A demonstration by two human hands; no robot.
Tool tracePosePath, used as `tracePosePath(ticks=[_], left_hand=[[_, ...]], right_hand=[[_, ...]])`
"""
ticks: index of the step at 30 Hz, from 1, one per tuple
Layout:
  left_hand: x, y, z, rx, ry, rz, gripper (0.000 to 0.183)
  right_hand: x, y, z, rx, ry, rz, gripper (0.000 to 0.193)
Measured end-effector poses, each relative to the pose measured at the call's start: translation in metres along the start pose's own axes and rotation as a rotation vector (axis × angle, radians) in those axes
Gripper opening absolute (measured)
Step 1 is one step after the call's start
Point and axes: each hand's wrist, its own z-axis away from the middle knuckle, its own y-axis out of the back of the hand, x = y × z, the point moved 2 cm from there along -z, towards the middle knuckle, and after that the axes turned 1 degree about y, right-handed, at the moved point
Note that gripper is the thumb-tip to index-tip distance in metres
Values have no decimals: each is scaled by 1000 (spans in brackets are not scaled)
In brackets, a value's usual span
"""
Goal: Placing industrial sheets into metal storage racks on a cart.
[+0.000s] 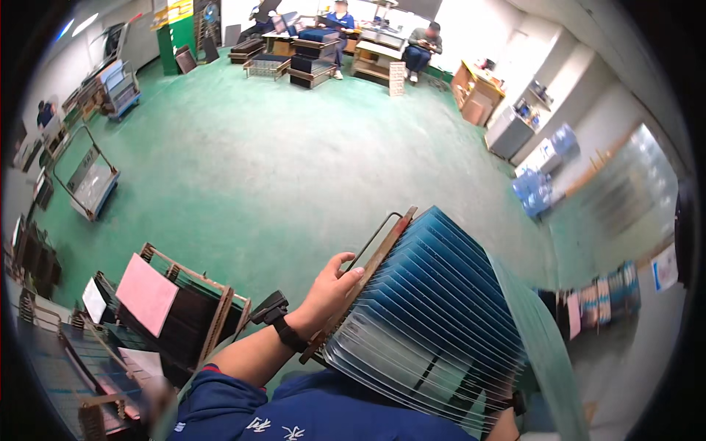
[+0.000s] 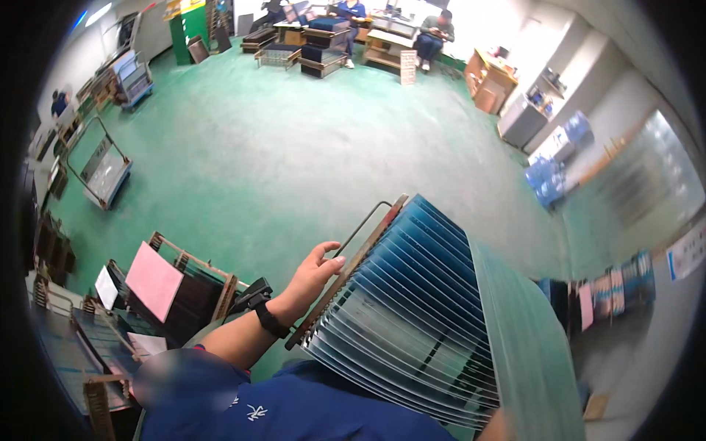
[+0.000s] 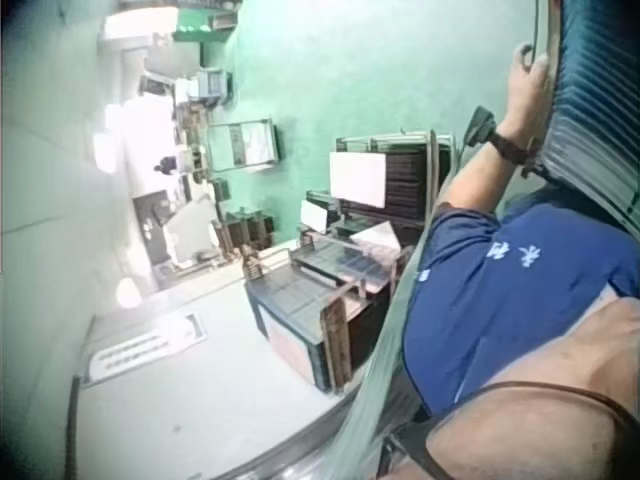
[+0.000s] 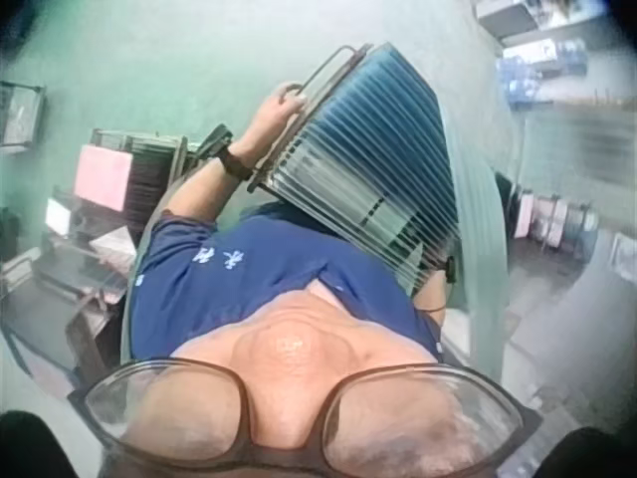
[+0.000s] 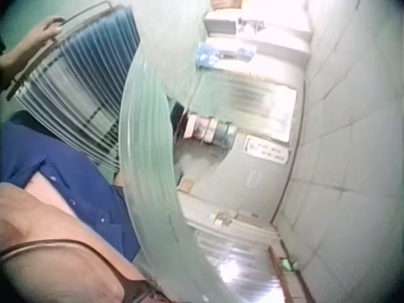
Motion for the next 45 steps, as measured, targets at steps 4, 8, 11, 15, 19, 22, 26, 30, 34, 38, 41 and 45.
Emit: tracePosePath(ticks=[4,8,11,15,19,22,26,30,34,38,41,45], left_hand=[[25,23,-77,114,-32,-11,60],[35,68,-146,220,49,-72,62],[40,119,-207,298,48,-107,63],[67,183,-285,356,78,-227,64],[118,251,-368,381,44,-231,62],[140,299,-426,389,40,-195,63],[167,368,-511,441,-22,-52,61],[204,437,-586,532,-44,-38,60],[241,512,-632,678,11,109,58],[267,585,-675,759,127,226,44],[276,654,-719,784,150,343,36],[294,745,-802,785,83,356,27]], right_hand=[[-13,-92,-88,-49,-50,38,51],[-14,-193,-172,-131,-115,93,51],[-10,-280,-231,-199,-144,118,52],[5,-393,-305,-254,-194,131,52],[9,-514,-363,-299,-217,123,52],[21,-599,-409,-342,-248,120,53],[49,-715,-480,-443,-300,102,53],[70,-832,-556,-529,-339,118,53],[84,-979,-623,-625,-449,240,60],[106,-1131,-669,-641,-373,321,54],[123,-1239,-690,-748,-348,273,50],[159,-1334,-732,-820,-442,343,49]])
